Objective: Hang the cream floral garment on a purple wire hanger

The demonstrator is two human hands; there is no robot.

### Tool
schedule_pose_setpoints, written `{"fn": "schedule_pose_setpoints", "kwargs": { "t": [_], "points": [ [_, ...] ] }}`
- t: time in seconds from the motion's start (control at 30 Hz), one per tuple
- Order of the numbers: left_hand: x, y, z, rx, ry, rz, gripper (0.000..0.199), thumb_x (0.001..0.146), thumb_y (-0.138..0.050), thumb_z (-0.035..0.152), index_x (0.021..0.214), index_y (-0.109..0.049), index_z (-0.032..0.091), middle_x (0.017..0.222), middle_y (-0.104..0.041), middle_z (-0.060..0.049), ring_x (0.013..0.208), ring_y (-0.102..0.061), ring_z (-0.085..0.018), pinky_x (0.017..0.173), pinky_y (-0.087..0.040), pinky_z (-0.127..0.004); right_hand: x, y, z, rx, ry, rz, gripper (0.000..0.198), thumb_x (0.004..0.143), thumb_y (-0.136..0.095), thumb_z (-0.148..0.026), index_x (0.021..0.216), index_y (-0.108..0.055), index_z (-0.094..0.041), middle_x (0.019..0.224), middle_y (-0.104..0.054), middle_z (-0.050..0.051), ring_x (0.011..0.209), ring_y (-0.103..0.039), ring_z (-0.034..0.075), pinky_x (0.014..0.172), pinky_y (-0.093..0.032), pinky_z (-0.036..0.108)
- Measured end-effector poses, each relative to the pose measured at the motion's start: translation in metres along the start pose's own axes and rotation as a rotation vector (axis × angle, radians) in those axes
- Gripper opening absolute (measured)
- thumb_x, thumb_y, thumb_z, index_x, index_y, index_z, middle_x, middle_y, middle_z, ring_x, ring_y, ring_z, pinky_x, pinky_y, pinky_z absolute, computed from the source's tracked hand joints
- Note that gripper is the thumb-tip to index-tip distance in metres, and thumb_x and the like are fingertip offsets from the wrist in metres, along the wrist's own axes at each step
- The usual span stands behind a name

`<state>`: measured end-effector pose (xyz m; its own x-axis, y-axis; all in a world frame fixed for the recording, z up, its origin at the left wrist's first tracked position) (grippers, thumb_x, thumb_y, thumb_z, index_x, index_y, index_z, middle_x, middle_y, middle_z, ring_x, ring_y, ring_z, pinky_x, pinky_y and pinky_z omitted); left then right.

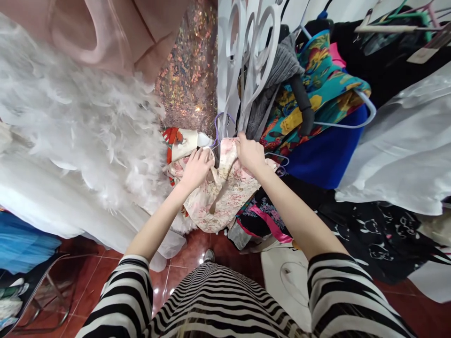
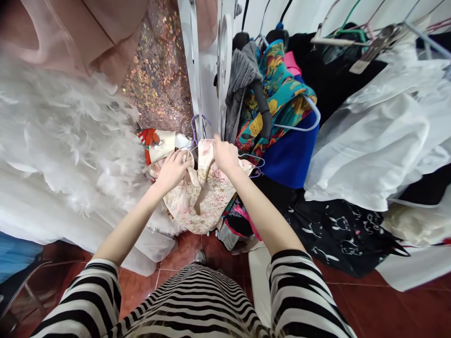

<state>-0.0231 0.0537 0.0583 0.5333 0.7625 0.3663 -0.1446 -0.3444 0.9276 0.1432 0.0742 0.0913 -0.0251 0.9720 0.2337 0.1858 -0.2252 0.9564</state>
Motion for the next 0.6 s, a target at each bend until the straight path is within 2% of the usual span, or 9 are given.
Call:
{"fn": "schedule_pose_setpoints", "kwargs": {
  "t": [0.1,0.17,0.27,0.33,0.47,0.6],
  "points": [
    [0.008,0.005,-0.013,-0.039,0.141,-0.018,0.029,0.095,-0.042,0.016,0.111,-0.067,0.018,0.125,-0.064,-0.018,0.112,-0.064,-0.031,0.094,-0.053,-0.045,-0.006,-0.001,-0.005,-0.075,0.026,-0.034,0.043,0.106,-0.032,-0.026,0.144,-0.049,-0.018,0.118,-0.073,0.021,0.101,-0.072,0.033,0.070,-0.043,0.032],
    [0.015,0.008,-0.023,-0.083,0.241,-0.036,0.030,0.098,-0.038,0.021,0.111,-0.064,0.016,0.112,-0.068,-0.017,0.100,-0.068,-0.030,0.084,-0.054,-0.040,-0.010,-0.002,-0.010,-0.103,0.108,-0.015,0.043,0.106,-0.035,-0.033,0.143,-0.051,-0.019,0.124,-0.069,0.022,0.103,-0.070,0.033,0.068,-0.041,0.031],
    [0.025,0.008,-0.035,-0.158,0.336,-0.077,0.030,0.100,-0.036,0.026,0.111,-0.061,0.016,0.097,-0.070,-0.015,0.094,-0.069,-0.029,0.082,-0.052,-0.036,-0.012,-0.008,-0.016,-0.147,0.205,-0.006,0.042,0.104,-0.042,-0.037,0.138,-0.054,-0.015,0.130,-0.064,0.024,0.106,-0.068,0.033,0.068,-0.040,0.030],
    [0.030,0.003,-0.041,-0.195,0.388,-0.111,0.031,0.101,-0.034,0.028,0.114,-0.060,0.015,0.096,-0.071,-0.015,0.093,-0.069,-0.030,0.083,-0.051,-0.037,-0.011,-0.012,-0.017,-0.164,0.214,-0.012,0.037,0.104,-0.042,-0.031,0.132,-0.057,-0.012,0.129,-0.065,0.025,0.105,-0.068,0.032,0.068,-0.040,0.030],
    [0.033,-0.009,-0.046,-0.266,0.447,-0.076,0.032,0.101,-0.034,0.029,0.118,-0.058,0.017,0.099,-0.072,-0.015,0.091,-0.069,-0.029,0.083,-0.051,-0.037,-0.001,-0.012,-0.012,-0.098,0.122,-0.029,0.034,0.105,-0.035,-0.026,0.126,-0.058,-0.012,0.117,-0.071,0.023,0.099,-0.070,0.032,0.067,-0.040,0.031],
    [0.027,-0.017,-0.040,-0.301,0.388,0.026,0.040,0.097,-0.032,0.017,0.129,-0.055,0.018,0.105,-0.070,-0.014,0.099,-0.068,-0.028,0.088,-0.052,-0.037,0.007,-0.008,-0.001,0.065,-0.058,-0.003,0.042,0.108,-0.026,-0.029,0.135,-0.054,-0.013,0.104,-0.076,0.019,0.095,-0.072,0.033,0.070,-0.043,0.032]
  ]
}}
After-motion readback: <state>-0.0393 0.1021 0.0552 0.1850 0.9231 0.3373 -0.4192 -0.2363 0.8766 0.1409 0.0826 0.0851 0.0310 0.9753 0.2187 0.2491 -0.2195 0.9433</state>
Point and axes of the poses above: each hand's wrist, its own x-axis towards the middle knuckle, its own y-axis out of the back of the hand, z = x × y, the point moved 4 cm from there along x, towards the middle knuckle
